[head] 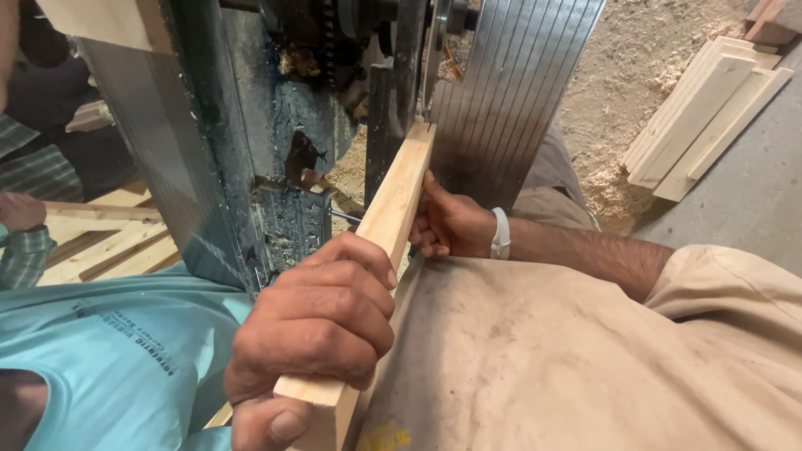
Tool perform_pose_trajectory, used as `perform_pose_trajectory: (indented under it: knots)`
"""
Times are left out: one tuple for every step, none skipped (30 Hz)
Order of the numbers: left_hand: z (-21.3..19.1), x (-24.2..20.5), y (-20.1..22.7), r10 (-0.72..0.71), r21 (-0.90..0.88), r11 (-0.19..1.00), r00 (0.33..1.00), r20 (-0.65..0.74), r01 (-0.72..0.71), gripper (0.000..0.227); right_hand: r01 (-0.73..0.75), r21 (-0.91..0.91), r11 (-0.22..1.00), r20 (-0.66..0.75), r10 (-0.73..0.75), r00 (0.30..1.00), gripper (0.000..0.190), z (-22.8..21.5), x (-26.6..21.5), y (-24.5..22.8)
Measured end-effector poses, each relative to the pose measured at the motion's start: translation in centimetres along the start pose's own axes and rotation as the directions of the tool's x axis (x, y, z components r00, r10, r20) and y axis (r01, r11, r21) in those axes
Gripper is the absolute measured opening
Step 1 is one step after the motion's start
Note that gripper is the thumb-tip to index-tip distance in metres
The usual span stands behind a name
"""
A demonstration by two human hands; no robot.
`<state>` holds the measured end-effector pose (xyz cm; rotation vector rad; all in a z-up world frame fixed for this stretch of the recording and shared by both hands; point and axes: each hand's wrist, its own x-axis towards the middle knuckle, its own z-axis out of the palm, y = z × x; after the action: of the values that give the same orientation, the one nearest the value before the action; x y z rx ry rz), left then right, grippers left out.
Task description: The person uses a bandsaw to cut notches into wooden planks, then inspects the fit by joining two pieces together. The person repeats this process with additional planks, checking alignment after each cut.
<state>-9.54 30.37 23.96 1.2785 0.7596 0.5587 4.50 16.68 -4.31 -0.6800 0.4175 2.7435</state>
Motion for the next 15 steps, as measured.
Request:
perform_pose_trajectory:
  knots:
    - [-0.1,0.0,0.1,-0.013,0.001,1.000,1.000,0.005,0.013,0.051,0.004,-0.007,1.000,0.002,-0.003,1.000,0.089,0.0,-0.1,0.0]
    - [-0.1,0.0,0.2,-0.027,0.001,1.000,1.000,0.009,0.027,0.051,0.007,-0.013,1.000,0.004,-0.007,1.000,0.089,0.0,-0.2,0.0]
    - [-0.1,0.0,0.2,-0.024,0.001,1.000,1.000,0.011,0.024,0.051,0.005,-0.010,1.000,-0.002,-0.005,1.000,0.088,0.1,-0.1,-0.1]
    - [-0.1,0.1,0.2,-0.021,0.000,1.000,1.000,0.013,0.021,0.051,0.003,-0.007,1.000,-0.009,-0.003,1.000,0.088,0.3,-0.1,-0.1]
    - [-0.1,0.1,0.3,-0.018,-0.001,1.000,1.000,0.013,0.018,0.051,0.000,-0.004,1.000,-0.017,0.000,1.000,0.088,0.4,-0.1,-0.2]
    - [-0.2,0.1,0.3,-0.018,0.001,1.000,1.000,0.018,0.018,0.051,0.006,0.002,1.000,-0.022,-0.006,1.000,0.087,0.4,-0.2,-0.3]
    - [-0.3,0.2,0.4,-0.016,0.002,1.000,1.000,0.023,0.016,0.051,0.013,0.008,1.000,-0.028,-0.013,1.000,0.086,0.5,-0.2,-0.5]
    - [-0.3,0.2,0.4,-0.015,0.003,1.000,1.000,0.028,0.015,0.051,0.020,0.013,1.000,-0.035,-0.019,0.999,0.085,0.5,-0.2,-0.6]
    - [-0.3,0.3,0.5,-0.015,0.007,1.000,1.000,0.016,0.015,0.052,0.019,0.011,1.000,-0.028,-0.018,0.999,0.085,0.6,-0.2,-0.7]
    - [-0.2,0.4,0.5,-0.016,0.011,1.000,1.000,0.004,0.016,0.052,0.018,0.010,1.000,-0.021,-0.017,1.000,0.084,0.7,-0.2,-0.9]
    - [-0.1,0.5,0.5,-0.017,0.013,1.000,1.000,-0.007,0.017,0.052,0.017,0.009,1.000,-0.016,-0.017,1.000,0.084,0.7,-0.2,-0.9]
    - [0.0,0.6,0.5,-0.025,0.010,1.000,1.000,-0.014,0.025,0.053,0.022,0.018,1.000,-0.012,-0.021,1.000,0.084,0.7,-0.3,-0.9]
    - [0.0,0.7,0.5,-0.033,0.010,0.999,0.999,-0.023,0.034,0.053,0.026,0.026,0.999,-0.006,-0.026,1.000,0.084,0.8,-0.4,-1.0]
    - [0.0,0.8,0.6,-0.042,0.009,0.999,0.999,-0.031,0.042,0.054,0.030,0.035,0.999,0.000,-0.030,1.000,0.084,0.8,-0.4,-1.0]
    - [0.0,0.9,0.5,-0.024,0.009,1.000,1.000,-0.017,0.024,0.054,0.028,0.038,0.999,-0.003,-0.028,1.000,0.084,0.9,-0.4,-1.0]
